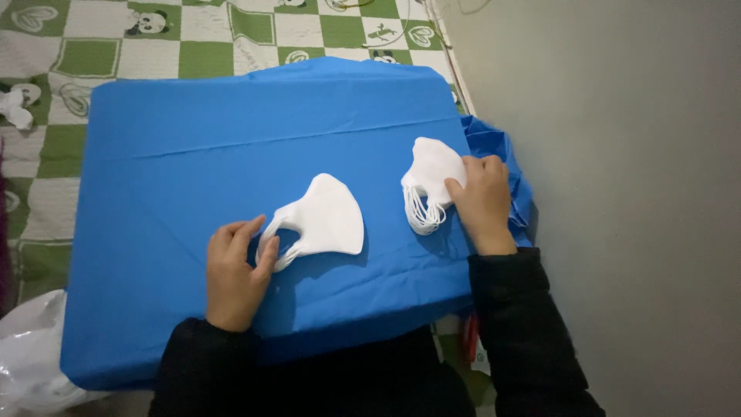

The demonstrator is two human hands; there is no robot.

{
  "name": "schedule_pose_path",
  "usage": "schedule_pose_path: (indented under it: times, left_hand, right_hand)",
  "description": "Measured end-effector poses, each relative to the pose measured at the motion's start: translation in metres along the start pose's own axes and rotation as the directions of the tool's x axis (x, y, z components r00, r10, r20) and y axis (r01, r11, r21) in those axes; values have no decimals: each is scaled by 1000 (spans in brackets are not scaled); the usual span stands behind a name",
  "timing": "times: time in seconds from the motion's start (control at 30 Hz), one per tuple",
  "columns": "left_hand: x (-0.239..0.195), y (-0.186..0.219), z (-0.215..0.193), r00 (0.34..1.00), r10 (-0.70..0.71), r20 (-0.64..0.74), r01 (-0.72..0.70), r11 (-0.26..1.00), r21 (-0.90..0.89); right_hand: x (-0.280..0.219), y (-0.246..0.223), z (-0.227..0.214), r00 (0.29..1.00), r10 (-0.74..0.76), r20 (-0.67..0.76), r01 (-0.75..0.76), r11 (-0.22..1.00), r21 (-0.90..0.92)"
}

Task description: The person is packaging face masks into plastic bags and performing a manual inspection and sorting of individual masks on a work surface.

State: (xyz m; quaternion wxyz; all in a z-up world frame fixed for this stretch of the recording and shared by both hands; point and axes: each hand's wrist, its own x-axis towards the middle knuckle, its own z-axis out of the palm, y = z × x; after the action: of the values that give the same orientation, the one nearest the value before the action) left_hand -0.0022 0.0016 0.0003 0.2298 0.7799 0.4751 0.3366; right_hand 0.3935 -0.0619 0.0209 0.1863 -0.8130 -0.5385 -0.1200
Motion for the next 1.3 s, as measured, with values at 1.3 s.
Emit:
schedule_pose_path:
  times: [1.3]
  left_hand:
    - [22, 2, 14, 974, 132, -185, -155, 981, -113]
  right_hand:
    - [-55, -129, 11, 977, -141, 163, -36, 640, 767]
